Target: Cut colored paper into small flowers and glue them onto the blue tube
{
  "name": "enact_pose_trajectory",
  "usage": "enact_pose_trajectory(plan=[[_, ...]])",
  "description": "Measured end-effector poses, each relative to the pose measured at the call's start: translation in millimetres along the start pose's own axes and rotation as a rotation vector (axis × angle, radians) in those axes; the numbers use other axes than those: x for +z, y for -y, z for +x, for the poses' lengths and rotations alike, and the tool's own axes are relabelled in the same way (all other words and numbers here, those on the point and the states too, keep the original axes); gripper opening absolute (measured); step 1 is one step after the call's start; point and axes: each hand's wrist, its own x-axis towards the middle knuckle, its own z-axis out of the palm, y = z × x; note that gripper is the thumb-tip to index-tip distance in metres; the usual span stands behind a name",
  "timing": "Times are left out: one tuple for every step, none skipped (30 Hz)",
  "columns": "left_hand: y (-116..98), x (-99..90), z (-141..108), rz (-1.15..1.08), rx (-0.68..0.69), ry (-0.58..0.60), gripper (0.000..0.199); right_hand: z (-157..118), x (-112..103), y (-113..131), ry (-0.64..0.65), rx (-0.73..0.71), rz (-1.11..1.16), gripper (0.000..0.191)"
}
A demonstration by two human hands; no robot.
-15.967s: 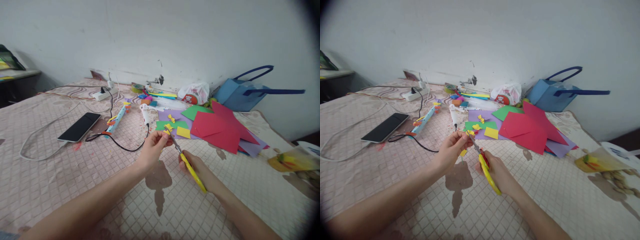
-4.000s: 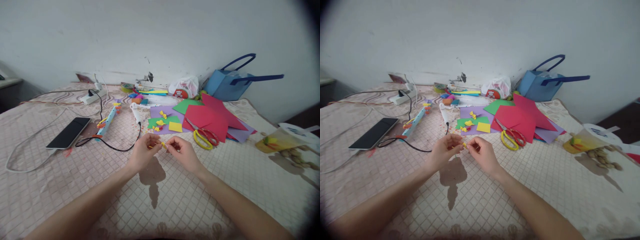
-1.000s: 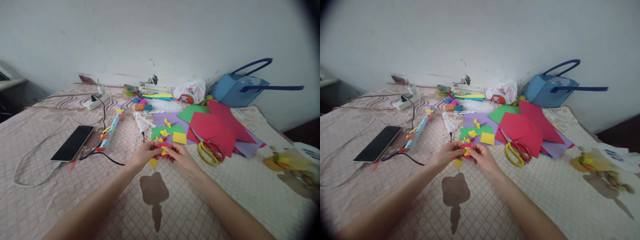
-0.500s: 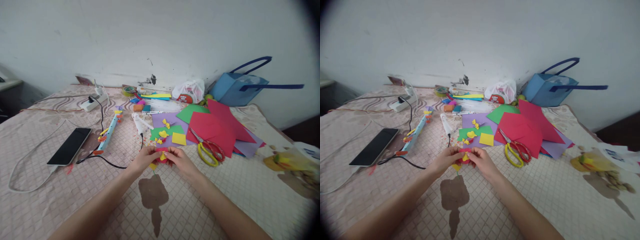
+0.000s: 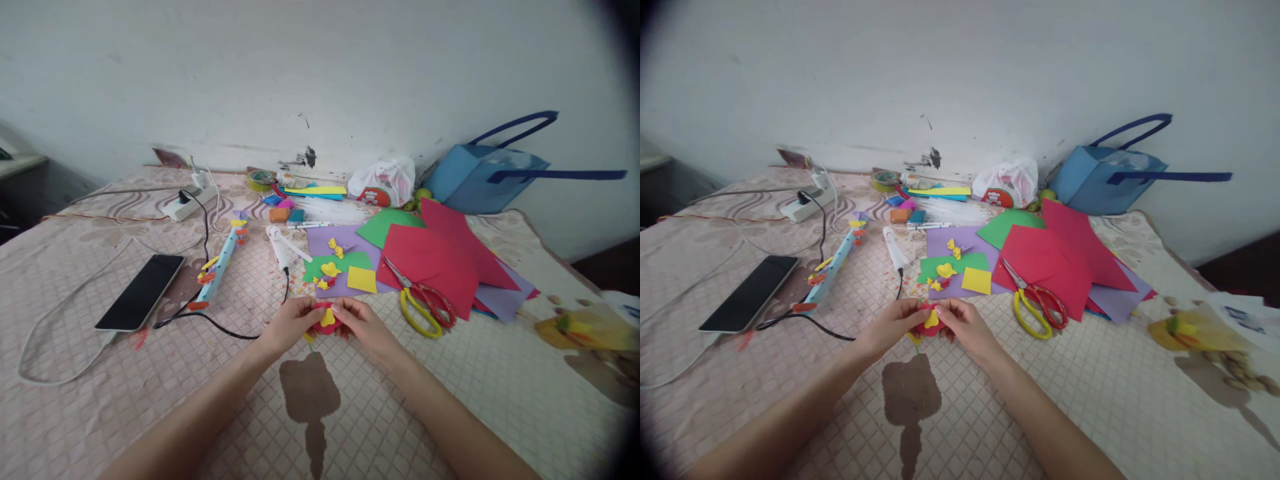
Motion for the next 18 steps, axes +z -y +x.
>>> enact_pose_trajectory(plan=[[0.0, -0.2, -0.4, 0.002, 0.0, 0.008, 0.028, -0.1, -0.1, -0.2, 0.01, -0.004, -0.005, 0.03], [0.2, -0.4, -0.6, -0.003, -0.004, 0.016, 0.028, -0.3, -0.1, -0.6, 0.02, -0.01, -0.006, 0.029], [0.5, -0.5, -0.8, -0.016, -0.012, 0.024, 0.029, -0.4, -0.1, -1.0, 0.025, -0.019, -0.001, 0.027], [0.9, -0.6, -0.8, -0.035, -0.023, 0.03, 0.031, -0.6, 0.0, -1.6, 0.026, -0.028, 0.006, 0.026], [1.4, -0.6, -0.9, -0.057, -0.034, 0.032, 0.033, -0.7, 0.3, -2.3, 0.024, -0.037, 0.014, 0.025], [1.9, -0.5, -0.9, -0.078, -0.043, 0.029, 0.035, -0.8, 0.6, -3.0, 0.02, -0.043, 0.02, 0.025], [2.2, -0.4, -1.1, -0.092, -0.045, 0.028, 0.037, -0.8, 1.0, -3.8, 0.011, -0.046, 0.023, 0.024], [2.4, -0.3, -1.3, -0.095, -0.04, 0.029, 0.038, -0.8, 1.5, -4.5, 0.0, -0.046, 0.023, 0.023], [2.4, -0.2, -1.6, -0.086, -0.028, 0.031, 0.038, -0.7, 2.0, -5.0, -0.011, -0.045, 0.02, 0.022], [2.3, -0.2, -2.0, -0.07, -0.016, 0.032, 0.036, -0.7, 2.5, -5.4, -0.023, -0.042, 0.018, 0.022], [2.0, -0.2, -2.3, -0.05, -0.005, 0.031, 0.034, -0.6, 2.9, -5.6, -0.033, -0.039, 0.018, 0.021], [1.7, -0.3, -2.7, -0.034, 0.003, 0.024, 0.031, -0.6, 3.2, -5.6, -0.038, -0.034, 0.019, 0.021], [1.3, -0.5, -3.0, -0.025, 0.007, 0.011, 0.03, -0.7, 3.5, -5.3, -0.038, -0.028, 0.023, 0.022], [0.9, -0.7, -3.2, -0.025, 0.008, -0.004, 0.028, -0.8, 3.6, -4.8, -0.034, -0.021, 0.029, 0.022], [0.7, -0.8, -3.4, -0.033, 0.007, -0.017, 0.027, -0.9, 3.7, -4.2, -0.026, -0.016, 0.036, 0.023], [0.6, -1.0, -3.5, -0.045, 0.002, -0.022, 0.027, -1.1, 3.7, -3.5, -0.015, -0.012, 0.041, 0.023], [0.7, -1.1, -3.5, -0.057, -0.005, -0.019, 0.026, -1.3, 3.7, -2.7, -0.003, -0.01, 0.043, 0.024], [1.0, -1.2, -3.4, -0.066, -0.011, -0.014, 0.026, -1.5, 3.6, -2.0, 0.003, -0.009, 0.043, 0.025]])
